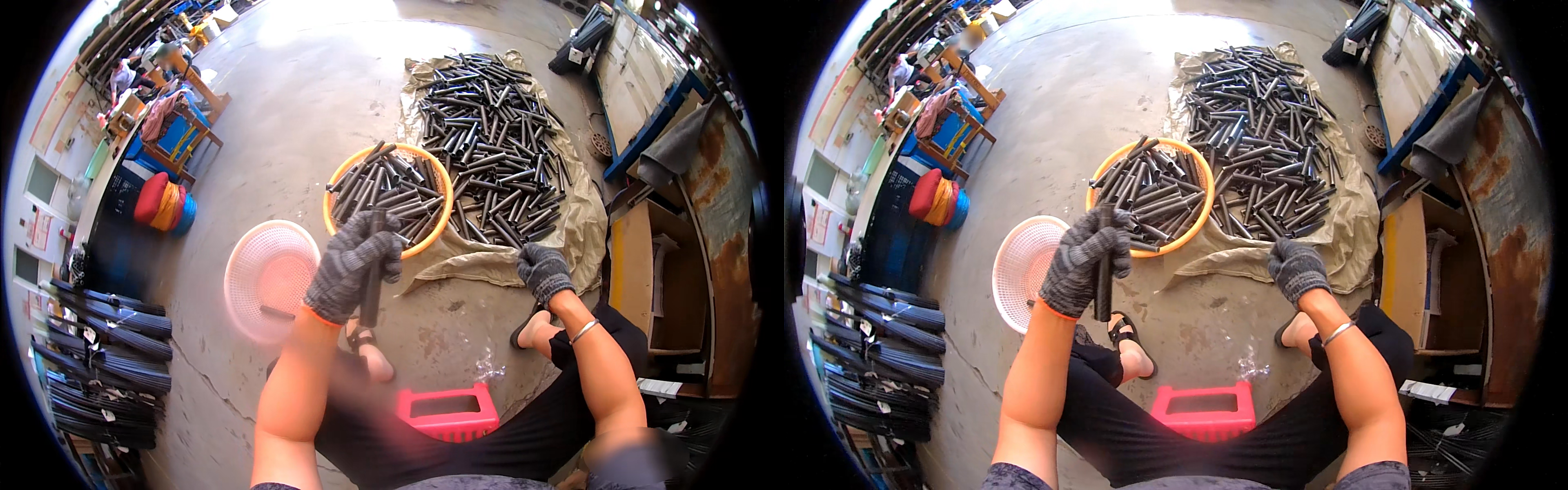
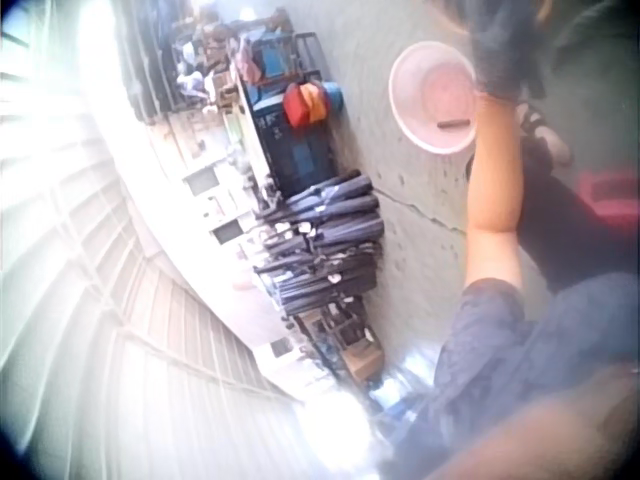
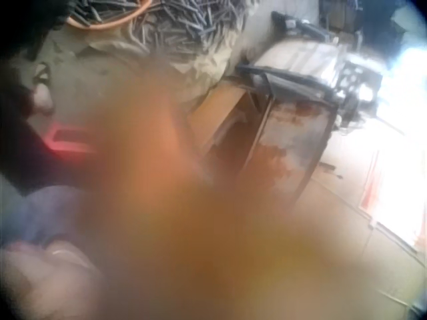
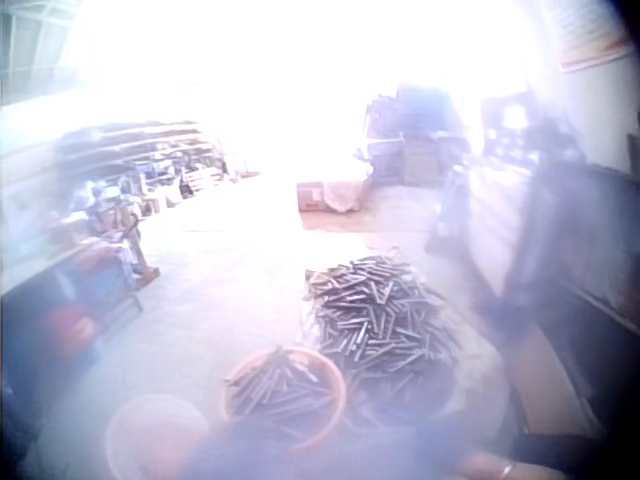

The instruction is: The person picks up metal pipes from a large pile on a sheet on the floor and sorts them into plastic baskets while sitting on a stool.

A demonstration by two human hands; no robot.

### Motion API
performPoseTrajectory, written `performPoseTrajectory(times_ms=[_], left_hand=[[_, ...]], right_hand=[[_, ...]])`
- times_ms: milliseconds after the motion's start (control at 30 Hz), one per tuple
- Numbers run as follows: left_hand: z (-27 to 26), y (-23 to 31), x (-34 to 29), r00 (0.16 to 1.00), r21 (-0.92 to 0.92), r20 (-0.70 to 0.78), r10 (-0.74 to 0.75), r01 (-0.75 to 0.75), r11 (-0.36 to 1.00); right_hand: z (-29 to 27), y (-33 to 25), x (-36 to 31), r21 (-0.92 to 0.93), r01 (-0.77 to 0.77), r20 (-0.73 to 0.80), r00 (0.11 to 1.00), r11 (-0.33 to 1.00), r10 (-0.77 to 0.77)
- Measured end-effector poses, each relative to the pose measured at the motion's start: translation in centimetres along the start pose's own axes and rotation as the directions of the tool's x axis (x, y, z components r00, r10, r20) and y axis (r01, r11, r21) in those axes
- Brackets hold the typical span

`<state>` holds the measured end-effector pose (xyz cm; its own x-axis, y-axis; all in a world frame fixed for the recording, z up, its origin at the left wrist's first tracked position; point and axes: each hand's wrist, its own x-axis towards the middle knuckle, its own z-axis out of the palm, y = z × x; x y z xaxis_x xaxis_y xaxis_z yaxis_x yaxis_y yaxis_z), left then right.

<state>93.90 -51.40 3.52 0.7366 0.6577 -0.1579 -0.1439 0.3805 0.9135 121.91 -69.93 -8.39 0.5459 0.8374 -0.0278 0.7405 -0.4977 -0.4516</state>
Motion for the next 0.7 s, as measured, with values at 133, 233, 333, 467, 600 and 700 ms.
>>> performPoseTrajectory(times_ms=[133, 233, 333, 467, 600, 700], left_hand=[[0.0, -1.2, 0.4, 0.999, 0.032, 0.008, -0.041, 0.04, 0.999], [0.7, -1.4, 0.6, 0.999, 0.033, 0.022, -0.031, 0.031, 0.999], [1.4, -1.0, 0.5, 0.997, 0.092, 0.078, -0.004, -0.003, 0.996], [1.3, -0.4, -0.1, 0.991, 0.101, 0.132, -0.003, -0.011, 0.995], [1.6, -0.7, 0.8, 0.982, 0.145, 0.186, 0.001, -0.029, 0.989], [1.2, -0.2, -0.4, 0.999, 0.083, -0.046, 0.025, -0.021, 0.996]], right_hand=[[0.5, -0.2, -0.7, 0.149, 0.128, 0.587, 0.786, 0.981, -0.192], [-2.3, -5.0, -1.1, 0.151, 0.33, 0.652, 0.675, 0.932, -0.345], [-4.8, -8.7, -0.8, 0.774, 0.104, 0.224, 0.878, 0.624, -0.424], [-8.6, -17.6, -0.2, 0.907, 0.166, 0.03, 0.892, 0.388, -0.451], [-5.8, -19.3, 1.7, 0.923, 0.02, 0.185, 0.854, 0.385, -0.487], [-3.3, -19.8, 3.5, 0.728, 0.119, 0.138, 0.939, 0.675, -0.315]])
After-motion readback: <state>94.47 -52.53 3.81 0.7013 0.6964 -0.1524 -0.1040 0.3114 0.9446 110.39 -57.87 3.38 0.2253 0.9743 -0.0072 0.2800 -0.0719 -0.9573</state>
